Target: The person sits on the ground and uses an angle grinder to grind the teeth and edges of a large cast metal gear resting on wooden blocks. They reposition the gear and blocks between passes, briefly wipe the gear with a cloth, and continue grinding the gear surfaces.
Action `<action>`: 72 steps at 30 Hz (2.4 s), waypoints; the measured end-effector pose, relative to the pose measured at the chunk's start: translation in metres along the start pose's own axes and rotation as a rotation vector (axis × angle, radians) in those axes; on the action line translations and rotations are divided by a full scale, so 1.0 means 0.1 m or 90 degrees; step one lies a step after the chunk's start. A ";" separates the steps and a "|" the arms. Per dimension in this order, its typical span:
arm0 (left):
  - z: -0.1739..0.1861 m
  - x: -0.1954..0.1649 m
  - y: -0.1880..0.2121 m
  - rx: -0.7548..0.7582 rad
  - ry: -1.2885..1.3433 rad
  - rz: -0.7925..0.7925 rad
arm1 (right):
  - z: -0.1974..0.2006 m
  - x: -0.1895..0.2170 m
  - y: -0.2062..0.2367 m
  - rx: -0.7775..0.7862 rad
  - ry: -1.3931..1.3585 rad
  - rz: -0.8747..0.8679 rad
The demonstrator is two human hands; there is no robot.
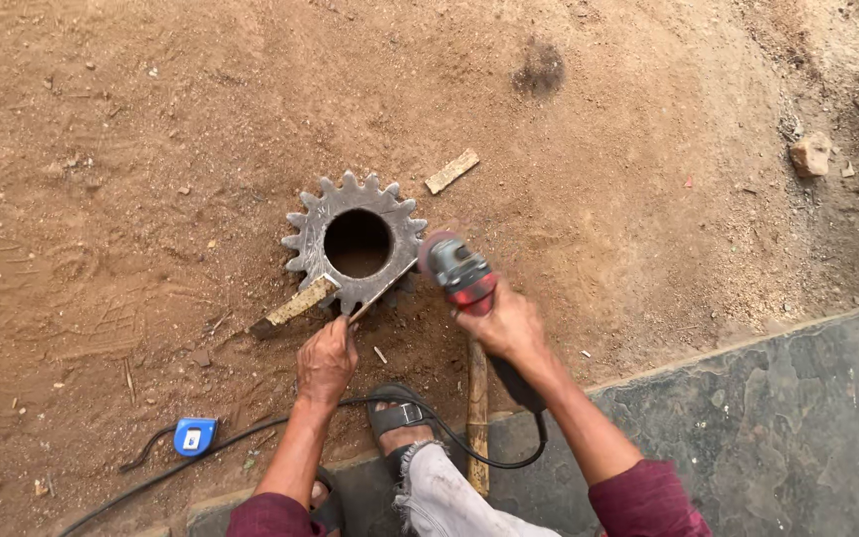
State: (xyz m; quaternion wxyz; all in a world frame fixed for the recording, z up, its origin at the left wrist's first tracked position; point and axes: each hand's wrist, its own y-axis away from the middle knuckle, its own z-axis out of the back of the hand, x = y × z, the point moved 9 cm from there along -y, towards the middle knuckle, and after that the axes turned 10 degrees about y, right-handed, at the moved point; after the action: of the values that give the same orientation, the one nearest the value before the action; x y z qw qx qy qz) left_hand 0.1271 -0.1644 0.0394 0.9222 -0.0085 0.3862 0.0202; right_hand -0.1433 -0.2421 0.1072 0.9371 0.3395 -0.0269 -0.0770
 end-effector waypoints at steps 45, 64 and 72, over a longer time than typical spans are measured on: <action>-0.11 0.01 -0.12 0.174 -0.128 -0.028 | 0.20 0.09 0.02 -0.040 -0.030 0.029; -0.12 0.06 -0.15 0.214 -0.096 0.010 | 0.26 0.18 0.06 -0.091 -0.002 0.036; -0.09 -0.01 -0.15 0.190 -0.081 -0.007 | -0.24 0.47 0.39 0.039 0.056 0.054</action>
State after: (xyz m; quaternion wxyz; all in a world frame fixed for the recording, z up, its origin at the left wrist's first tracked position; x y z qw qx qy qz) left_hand 0.1204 -0.1798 0.0336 0.9358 0.1281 0.3257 -0.0422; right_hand -0.0897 -0.2043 0.1136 0.9290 0.3694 -0.0025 -0.0218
